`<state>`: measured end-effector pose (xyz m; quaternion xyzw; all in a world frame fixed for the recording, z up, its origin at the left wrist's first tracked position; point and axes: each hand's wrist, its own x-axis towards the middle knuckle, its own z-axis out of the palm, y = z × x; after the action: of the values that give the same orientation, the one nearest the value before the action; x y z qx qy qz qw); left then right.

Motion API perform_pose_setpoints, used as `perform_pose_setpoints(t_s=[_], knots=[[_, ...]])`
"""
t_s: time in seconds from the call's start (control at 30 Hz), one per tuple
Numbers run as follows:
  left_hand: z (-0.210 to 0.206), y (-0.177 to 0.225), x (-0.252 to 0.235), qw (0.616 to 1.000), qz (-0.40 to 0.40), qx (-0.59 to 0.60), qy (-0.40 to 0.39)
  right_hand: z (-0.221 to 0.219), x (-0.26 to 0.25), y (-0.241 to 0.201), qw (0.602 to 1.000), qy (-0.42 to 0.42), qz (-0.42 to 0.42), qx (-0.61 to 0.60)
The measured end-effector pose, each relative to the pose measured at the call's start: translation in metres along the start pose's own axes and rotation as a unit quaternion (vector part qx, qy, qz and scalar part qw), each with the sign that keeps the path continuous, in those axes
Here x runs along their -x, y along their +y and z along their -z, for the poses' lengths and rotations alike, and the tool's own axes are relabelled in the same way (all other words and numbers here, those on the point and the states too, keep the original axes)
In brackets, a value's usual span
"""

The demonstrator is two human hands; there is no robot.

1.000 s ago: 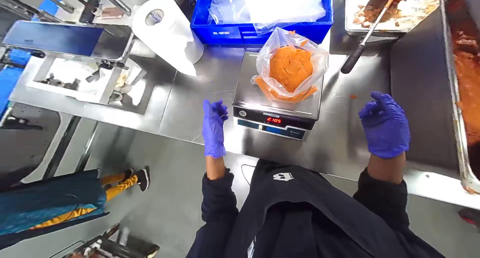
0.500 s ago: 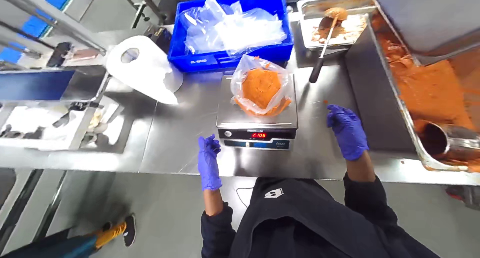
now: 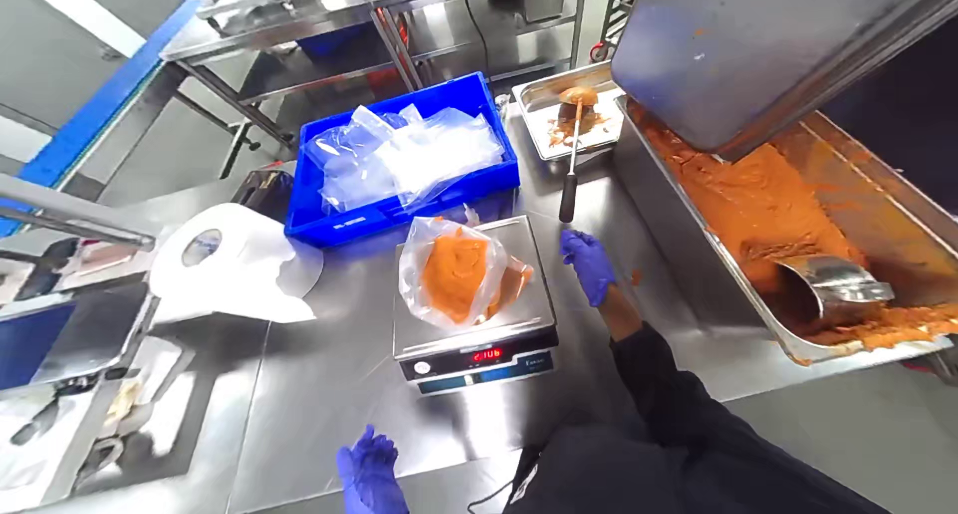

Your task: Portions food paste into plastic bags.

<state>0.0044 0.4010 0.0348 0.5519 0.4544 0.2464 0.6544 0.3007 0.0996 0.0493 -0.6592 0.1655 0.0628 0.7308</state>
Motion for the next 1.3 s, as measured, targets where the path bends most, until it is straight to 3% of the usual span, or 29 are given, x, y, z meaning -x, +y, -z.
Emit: perform_pose_setpoints(t_s=[0.17, 0.43, 0.8, 1.0, 1.1, 1.17, 1.3], knots=[[-0.013, 0.0, 0.004, 0.999, 0.013, -0.024, 0.037, 0.012, -0.019, 0.01, 0.999, 0.021, -0.021, -0.03], [-0.042, 0.002, 0.006, 0.986, -0.057, -0.149, 0.048, 0.044, -0.025, 0.02, 0.995, 0.045, 0.011, -0.092], [-0.025, -0.004, 0.013, 0.983, -0.088, -0.144, 0.078, 0.043, -0.005, 0.006, 0.992, 0.017, 0.061, -0.11], [-0.016, -0.008, 0.017, 0.978, -0.125, -0.143, 0.084, 0.02, -0.019, -0.021, 0.993, 0.044, 0.066, 0.09], [-0.01, -0.013, 0.017, 0.978, -0.126, -0.148, 0.08, 0.006, -0.087, -0.03, 0.968, 0.094, 0.062, 0.226], [-0.007, -0.014, 0.016, 0.978, -0.127, -0.142, 0.086, -0.009, -0.138, -0.025, 0.944, 0.113, 0.013, 0.309], [0.004, -0.014, 0.018, 0.976, -0.136, -0.148, 0.085, -0.033, -0.185, -0.014, 0.925, 0.111, -0.059, 0.359]])
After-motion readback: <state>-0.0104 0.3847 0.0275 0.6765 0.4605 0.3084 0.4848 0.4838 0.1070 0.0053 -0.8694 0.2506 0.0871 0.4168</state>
